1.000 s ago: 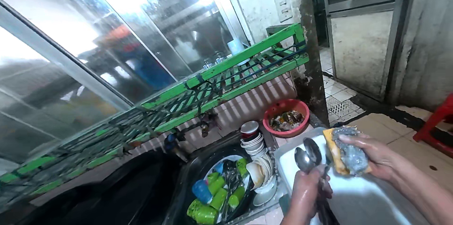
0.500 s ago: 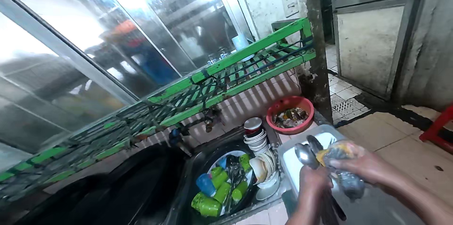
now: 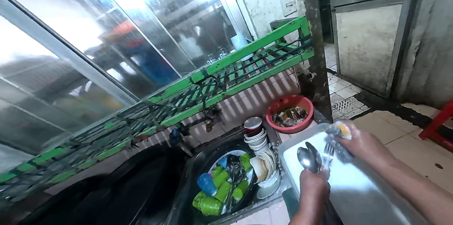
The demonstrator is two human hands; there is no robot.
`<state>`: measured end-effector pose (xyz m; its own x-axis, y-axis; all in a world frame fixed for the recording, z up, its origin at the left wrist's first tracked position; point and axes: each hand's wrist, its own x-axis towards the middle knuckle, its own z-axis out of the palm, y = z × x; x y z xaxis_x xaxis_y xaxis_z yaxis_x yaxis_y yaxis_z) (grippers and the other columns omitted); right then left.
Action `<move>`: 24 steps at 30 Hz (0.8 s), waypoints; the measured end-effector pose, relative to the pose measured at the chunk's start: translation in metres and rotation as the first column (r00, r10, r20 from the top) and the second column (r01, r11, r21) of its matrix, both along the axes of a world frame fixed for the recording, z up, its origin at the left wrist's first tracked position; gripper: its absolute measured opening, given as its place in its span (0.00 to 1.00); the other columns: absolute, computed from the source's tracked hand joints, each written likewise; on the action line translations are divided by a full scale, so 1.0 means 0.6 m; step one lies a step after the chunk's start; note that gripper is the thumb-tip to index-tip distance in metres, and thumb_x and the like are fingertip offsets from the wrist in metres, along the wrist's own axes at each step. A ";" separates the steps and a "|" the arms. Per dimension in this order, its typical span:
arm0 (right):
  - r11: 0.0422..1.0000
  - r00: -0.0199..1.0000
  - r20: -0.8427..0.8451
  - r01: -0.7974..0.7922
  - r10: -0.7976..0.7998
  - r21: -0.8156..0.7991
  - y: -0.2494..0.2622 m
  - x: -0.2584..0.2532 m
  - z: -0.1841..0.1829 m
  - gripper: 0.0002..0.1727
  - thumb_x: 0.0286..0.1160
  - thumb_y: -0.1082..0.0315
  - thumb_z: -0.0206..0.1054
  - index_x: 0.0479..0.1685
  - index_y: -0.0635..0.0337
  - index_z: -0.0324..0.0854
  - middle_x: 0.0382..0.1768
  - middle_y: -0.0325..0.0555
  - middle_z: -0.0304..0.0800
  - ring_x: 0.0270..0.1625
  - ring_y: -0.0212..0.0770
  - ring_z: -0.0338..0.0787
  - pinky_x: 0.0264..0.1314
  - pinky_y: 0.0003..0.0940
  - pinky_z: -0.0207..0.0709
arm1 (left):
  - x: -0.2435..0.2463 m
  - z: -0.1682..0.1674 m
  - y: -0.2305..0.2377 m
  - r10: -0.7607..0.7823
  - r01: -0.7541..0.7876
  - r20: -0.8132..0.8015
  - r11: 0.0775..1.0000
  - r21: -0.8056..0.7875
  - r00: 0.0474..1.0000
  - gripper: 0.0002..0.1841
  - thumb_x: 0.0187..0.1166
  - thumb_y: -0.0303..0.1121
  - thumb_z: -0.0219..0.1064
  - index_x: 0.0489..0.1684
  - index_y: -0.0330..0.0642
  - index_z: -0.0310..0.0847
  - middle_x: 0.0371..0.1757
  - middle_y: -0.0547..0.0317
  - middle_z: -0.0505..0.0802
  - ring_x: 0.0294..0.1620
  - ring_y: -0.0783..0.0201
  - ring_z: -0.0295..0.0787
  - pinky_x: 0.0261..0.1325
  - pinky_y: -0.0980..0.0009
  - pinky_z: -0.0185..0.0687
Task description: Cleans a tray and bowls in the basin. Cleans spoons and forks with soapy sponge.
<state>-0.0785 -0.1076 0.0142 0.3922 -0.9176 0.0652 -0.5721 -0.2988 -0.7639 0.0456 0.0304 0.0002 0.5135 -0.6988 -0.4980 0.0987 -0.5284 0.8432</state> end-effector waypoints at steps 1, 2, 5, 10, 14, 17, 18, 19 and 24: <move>0.997 0.994 0.088 0.058 -0.062 0.057 -0.012 -0.004 0.003 0.32 0.75 0.57 0.76 0.77 0.57 0.75 0.57 0.68 0.89 0.60 0.69 0.89 0.64 0.74 0.75 | 0.000 0.000 0.003 0.013 -0.014 -0.049 0.999 -0.028 0.999 0.10 0.84 0.33 0.69 0.42 0.34 0.78 0.18 0.61 0.79 0.15 0.69 0.75 0.22 0.73 0.76; 0.986 0.980 0.170 0.077 -0.102 0.149 -0.017 -0.007 0.005 0.33 0.76 0.56 0.76 0.79 0.58 0.72 0.59 0.68 0.88 0.61 0.68 0.88 0.65 0.72 0.75 | 0.001 0.001 0.005 0.018 -0.023 -0.091 0.998 -0.057 0.996 0.09 0.84 0.31 0.68 0.41 0.34 0.77 0.16 0.61 0.79 0.14 0.70 0.75 0.21 0.75 0.76; 0.918 0.981 0.191 -0.101 0.028 0.383 0.001 -0.010 -0.014 0.37 0.75 0.51 0.75 0.80 0.58 0.69 0.64 0.64 0.84 0.64 0.59 0.86 0.69 0.61 0.78 | 0.000 0.012 0.010 -0.034 0.018 -0.173 0.995 -0.098 0.984 0.09 0.85 0.32 0.67 0.42 0.34 0.76 0.15 0.61 0.80 0.13 0.70 0.77 0.21 0.75 0.78; 0.917 0.972 0.232 -0.062 -0.034 0.393 -0.004 -0.016 -0.001 0.27 0.82 0.57 0.70 0.74 0.63 0.76 0.58 0.66 0.87 0.59 0.59 0.88 0.67 0.61 0.77 | 0.007 0.014 0.024 -0.168 0.147 -0.194 0.982 -0.118 0.967 0.11 0.88 0.34 0.63 0.48 0.32 0.80 0.24 0.59 0.85 0.17 0.70 0.80 0.24 0.75 0.81; 0.812 0.849 0.428 0.001 -0.309 0.584 -0.005 -0.022 -0.002 0.25 0.84 0.55 0.67 0.73 0.58 0.73 0.46 0.57 0.89 0.43 0.49 0.90 0.47 0.50 0.86 | 0.003 0.001 0.005 -0.042 0.018 -0.167 0.990 -0.142 0.985 0.10 0.87 0.33 0.65 0.40 0.34 0.75 0.16 0.62 0.78 0.14 0.70 0.75 0.21 0.76 0.76; 0.792 0.934 0.336 -0.117 -0.117 0.599 0.047 0.006 -0.015 0.32 0.78 0.55 0.73 0.76 0.61 0.70 0.55 0.57 0.88 0.53 0.48 0.91 0.58 0.49 0.86 | 0.000 0.009 -0.013 -0.043 0.022 -0.123 0.986 -0.164 0.991 0.11 0.88 0.34 0.64 0.37 0.35 0.76 0.16 0.63 0.77 0.14 0.71 0.72 0.22 0.76 0.73; 0.805 0.943 0.324 -0.130 -0.081 0.579 0.050 0.010 -0.018 0.32 0.77 0.55 0.74 0.75 0.62 0.71 0.56 0.58 0.88 0.55 0.48 0.91 0.60 0.49 0.85 | 0.005 0.012 -0.013 -0.055 0.032 -0.130 0.984 -0.174 0.990 0.12 0.88 0.35 0.63 0.38 0.35 0.77 0.17 0.63 0.77 0.14 0.72 0.72 0.22 0.76 0.72; 0.821 0.954 0.297 -0.132 -0.048 0.556 0.047 0.008 -0.016 0.32 0.77 0.55 0.73 0.76 0.63 0.71 0.58 0.59 0.87 0.57 0.49 0.90 0.63 0.50 0.83 | 0.011 0.014 -0.010 -0.065 0.033 -0.158 0.980 -0.196 0.985 0.13 0.90 0.36 0.61 0.39 0.34 0.78 0.19 0.62 0.80 0.14 0.73 0.72 0.21 0.78 0.72; 0.722 0.884 -0.049 -0.347 0.465 0.598 0.026 -0.024 0.022 0.36 0.77 0.53 0.73 0.77 0.67 0.70 0.65 0.68 0.82 0.69 0.60 0.83 0.76 0.61 0.71 | 0.052 0.011 -0.004 -0.089 -0.024 -0.278 0.925 -0.378 0.957 0.10 0.87 0.27 0.61 0.50 0.28 0.85 0.44 0.48 0.94 0.38 0.62 0.91 0.45 0.67 0.89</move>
<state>-0.0928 -0.0922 0.0275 0.6857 -0.5135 -0.5159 -0.6414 -0.0911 -0.7618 0.0770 0.0277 0.0071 0.3628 -0.8759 -0.3180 0.3520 -0.1872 0.9171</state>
